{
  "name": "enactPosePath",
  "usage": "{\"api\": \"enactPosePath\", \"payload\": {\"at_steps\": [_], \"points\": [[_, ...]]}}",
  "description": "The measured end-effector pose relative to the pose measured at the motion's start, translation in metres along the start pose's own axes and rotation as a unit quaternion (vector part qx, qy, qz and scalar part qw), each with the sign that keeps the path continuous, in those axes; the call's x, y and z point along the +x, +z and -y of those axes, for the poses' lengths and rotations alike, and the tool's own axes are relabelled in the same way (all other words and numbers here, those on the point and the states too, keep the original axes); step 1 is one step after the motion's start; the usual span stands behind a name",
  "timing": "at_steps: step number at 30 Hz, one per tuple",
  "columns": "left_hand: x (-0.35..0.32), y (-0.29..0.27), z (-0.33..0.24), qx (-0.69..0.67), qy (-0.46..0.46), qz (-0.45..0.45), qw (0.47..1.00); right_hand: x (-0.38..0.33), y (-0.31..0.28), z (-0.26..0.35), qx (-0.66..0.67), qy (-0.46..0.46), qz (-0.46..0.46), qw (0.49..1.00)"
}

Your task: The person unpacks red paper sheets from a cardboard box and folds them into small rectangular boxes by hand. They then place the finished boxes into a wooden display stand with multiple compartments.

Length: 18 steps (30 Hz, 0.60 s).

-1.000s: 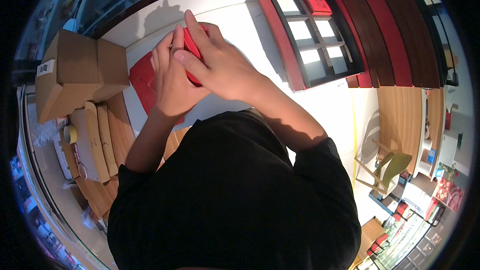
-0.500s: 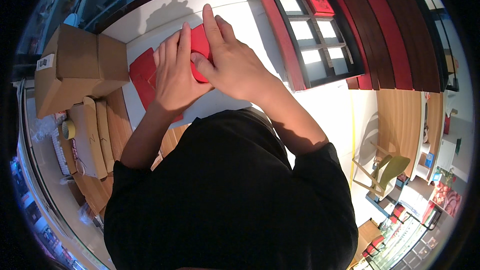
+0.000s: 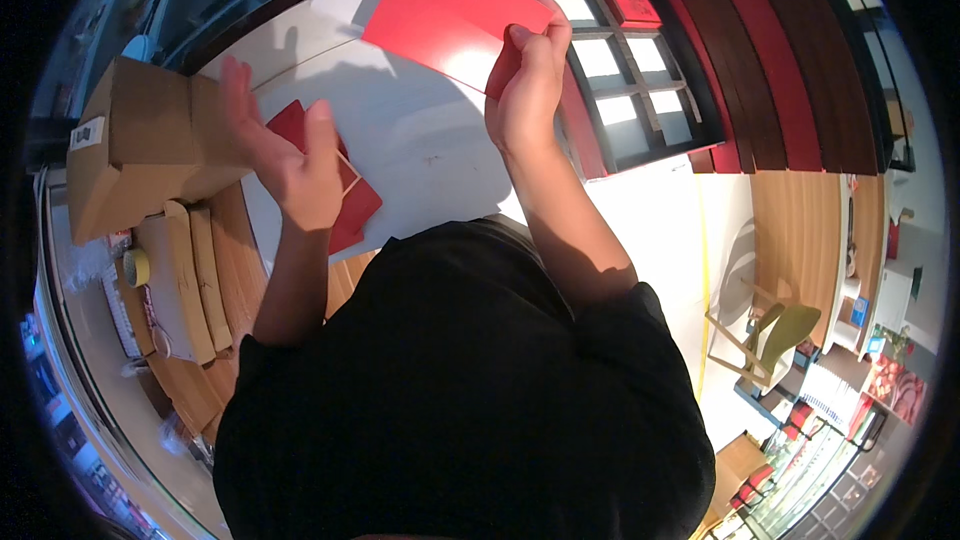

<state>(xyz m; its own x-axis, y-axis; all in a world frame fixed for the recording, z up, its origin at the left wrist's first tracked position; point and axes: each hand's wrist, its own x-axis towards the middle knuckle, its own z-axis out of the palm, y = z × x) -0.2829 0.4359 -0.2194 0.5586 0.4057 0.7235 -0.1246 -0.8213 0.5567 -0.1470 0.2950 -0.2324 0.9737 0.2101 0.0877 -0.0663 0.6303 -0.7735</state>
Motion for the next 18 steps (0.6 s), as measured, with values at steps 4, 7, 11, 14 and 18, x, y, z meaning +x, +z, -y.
{"api": "enactPosePath", "payload": {"at_steps": [4,7,11,14,18], "points": [[-0.012,0.022,-0.010,-0.397,-0.303,0.069,0.863,-0.019,0.013,-0.012,0.053,0.039,0.005,0.998],[-0.001,0.026,-0.010,-0.378,-0.219,0.057,0.898,-0.039,0.006,-0.024,0.021,0.079,0.100,0.992],[0.003,0.005,0.000,-0.327,-0.169,0.081,0.927,-0.037,-0.015,-0.011,-0.199,-0.044,0.278,0.939],[-0.006,-0.004,0.006,-0.276,-0.076,0.177,0.942,-0.035,-0.004,0.015,-0.196,-0.031,0.309,0.930],[-0.010,-0.010,-0.007,-0.286,-0.080,0.208,0.932,-0.037,0.009,0.028,-0.252,-0.048,0.361,0.896]]}}
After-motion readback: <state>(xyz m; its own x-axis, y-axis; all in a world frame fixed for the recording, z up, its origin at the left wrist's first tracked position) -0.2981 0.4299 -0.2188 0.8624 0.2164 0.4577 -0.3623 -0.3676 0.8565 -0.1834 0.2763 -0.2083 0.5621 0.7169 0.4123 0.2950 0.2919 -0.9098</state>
